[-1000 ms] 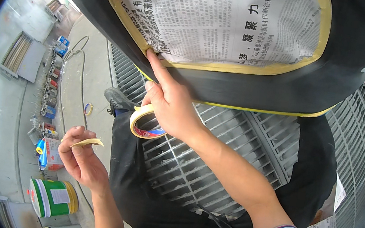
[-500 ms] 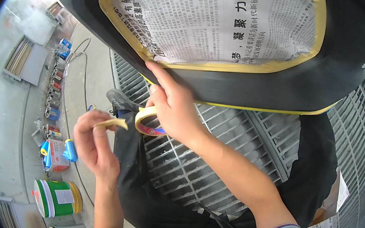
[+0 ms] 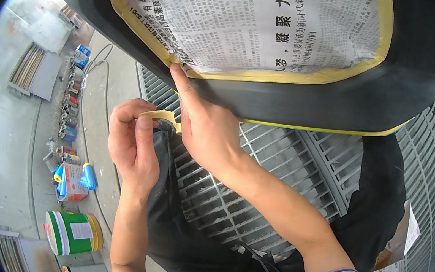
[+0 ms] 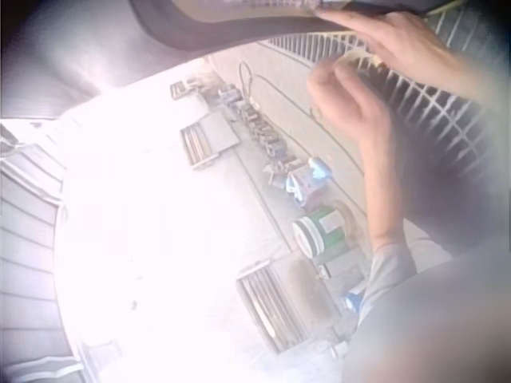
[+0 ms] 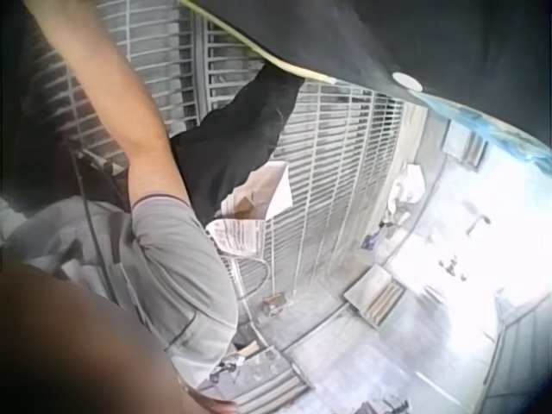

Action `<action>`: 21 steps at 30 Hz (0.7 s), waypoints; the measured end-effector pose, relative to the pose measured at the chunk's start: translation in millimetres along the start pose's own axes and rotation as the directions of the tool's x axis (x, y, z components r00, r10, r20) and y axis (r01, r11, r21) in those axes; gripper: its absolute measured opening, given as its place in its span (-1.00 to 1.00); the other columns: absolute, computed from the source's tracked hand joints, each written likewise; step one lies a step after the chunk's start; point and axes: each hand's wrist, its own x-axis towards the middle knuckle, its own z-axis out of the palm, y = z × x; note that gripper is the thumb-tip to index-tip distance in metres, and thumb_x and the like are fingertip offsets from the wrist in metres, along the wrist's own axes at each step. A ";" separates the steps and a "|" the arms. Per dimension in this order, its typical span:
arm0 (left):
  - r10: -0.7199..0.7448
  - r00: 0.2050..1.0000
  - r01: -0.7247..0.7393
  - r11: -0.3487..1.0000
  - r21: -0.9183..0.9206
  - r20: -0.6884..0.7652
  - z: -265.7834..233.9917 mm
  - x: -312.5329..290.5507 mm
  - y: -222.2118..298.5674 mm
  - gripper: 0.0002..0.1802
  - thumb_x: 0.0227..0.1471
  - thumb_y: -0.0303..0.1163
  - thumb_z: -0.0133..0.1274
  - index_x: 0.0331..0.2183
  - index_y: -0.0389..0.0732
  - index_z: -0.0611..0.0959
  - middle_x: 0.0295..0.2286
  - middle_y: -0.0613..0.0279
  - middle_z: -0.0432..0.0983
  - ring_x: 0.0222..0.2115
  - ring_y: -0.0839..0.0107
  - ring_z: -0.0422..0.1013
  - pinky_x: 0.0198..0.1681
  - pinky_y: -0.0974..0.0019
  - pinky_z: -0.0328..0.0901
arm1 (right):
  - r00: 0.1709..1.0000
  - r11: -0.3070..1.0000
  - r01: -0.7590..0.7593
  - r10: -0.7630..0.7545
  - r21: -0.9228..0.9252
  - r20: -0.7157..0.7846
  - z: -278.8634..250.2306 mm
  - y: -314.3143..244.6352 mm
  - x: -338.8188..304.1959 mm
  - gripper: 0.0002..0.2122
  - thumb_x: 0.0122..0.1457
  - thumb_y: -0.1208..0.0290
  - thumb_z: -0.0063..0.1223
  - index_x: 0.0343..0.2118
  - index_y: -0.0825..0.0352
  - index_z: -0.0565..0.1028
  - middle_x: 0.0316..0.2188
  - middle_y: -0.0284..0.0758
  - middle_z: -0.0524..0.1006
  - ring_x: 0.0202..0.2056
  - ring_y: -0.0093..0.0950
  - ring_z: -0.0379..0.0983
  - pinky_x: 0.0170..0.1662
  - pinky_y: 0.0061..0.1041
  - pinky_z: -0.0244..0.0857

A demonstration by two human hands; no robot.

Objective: The person applies yellow masking tape around the perimeter of a newspaper-covered area on a dark curved surface. They smooth the tape and press it down to secure the newspaper in place.

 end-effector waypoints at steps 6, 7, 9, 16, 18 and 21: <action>0.001 1.000 -0.001 1.000 0.019 0.001 -2.4 1.9 -4.1 -0.89 0.47 -0.51 -0.02 -0.08 -0.36 0.54 -0.09 0.08 0.53 -0.20 0.48 0.46 -0.12 0.40 0.40 | 0.996 0.998 -0.070 0.070 0.003 0.053 -5.8 -9.3 4.9 -0.17 0.21 0.55 0.15 0.56 0.28 0.09 -0.53 -0.12 0.65 -0.54 -0.04 0.63 -0.43 -0.01 0.51; 0.001 1.000 -0.001 1.000 0.018 0.000 -2.1 1.7 -3.9 -0.89 0.47 -0.52 -0.02 -0.08 -0.36 0.54 -0.09 0.08 0.53 -0.20 0.49 0.46 -0.12 0.40 0.40 | 0.995 0.997 -0.082 0.082 -0.003 0.063 -5.8 -10.0 5.6 -0.18 0.22 0.54 0.14 0.56 0.29 0.09 -0.53 -0.11 0.65 -0.54 -0.03 0.63 -0.43 0.00 0.51; -0.002 1.000 0.002 1.000 0.014 -0.002 -1.1 1.1 -3.4 -0.90 0.47 -0.52 -0.02 -0.09 -0.35 0.54 -0.09 0.08 0.53 -0.20 0.49 0.46 -0.12 0.40 0.40 | 0.992 0.995 -0.099 0.100 -0.011 0.077 -4.8 -9.2 6.4 -0.20 0.24 0.52 0.13 0.55 0.30 0.10 -0.53 -0.10 0.65 -0.54 -0.02 0.63 -0.42 0.01 0.51; -0.040 0.999 0.040 0.999 0.005 0.000 4.4 -6.1 -12.7 -0.90 0.47 -0.51 0.00 -0.09 -0.35 0.55 -0.03 0.05 0.57 -0.20 0.51 0.46 -0.12 0.41 0.41 | 0.991 0.990 -0.130 0.129 0.062 0.033 -5.5 -8.3 1.5 -0.40 0.41 0.45 0.05 0.49 0.25 0.22 -0.60 -0.08 0.59 -0.53 0.01 0.60 -0.42 -0.01 0.44; -0.109 0.994 0.109 0.990 -0.086 0.003 11.2 -7.3 -11.0 -0.89 0.47 -0.50 -0.01 -0.09 -0.34 0.55 0.01 0.04 0.58 -0.19 0.53 0.47 -0.11 0.42 0.41 | 0.983 0.981 -0.183 0.181 0.059 0.041 -15.7 -11.8 -2.9 -0.47 0.42 0.45 0.03 0.44 0.24 0.31 -0.48 -0.01 0.64 -0.42 0.04 0.64 -0.32 -0.03 0.49; -0.180 0.983 0.185 0.949 -0.257 0.040 16.2 -7.6 -20.1 -0.87 0.49 -0.46 -0.04 -0.06 -0.30 0.54 0.18 0.00 0.54 -0.09 0.56 0.48 -0.05 0.42 0.43 | 0.989 0.978 -0.133 0.142 0.159 -0.042 -26.6 -11.3 -6.0 -0.51 0.39 0.46 0.07 0.38 0.20 0.40 -0.63 -0.11 0.58 -0.56 -0.03 0.60 -0.43 -0.02 0.43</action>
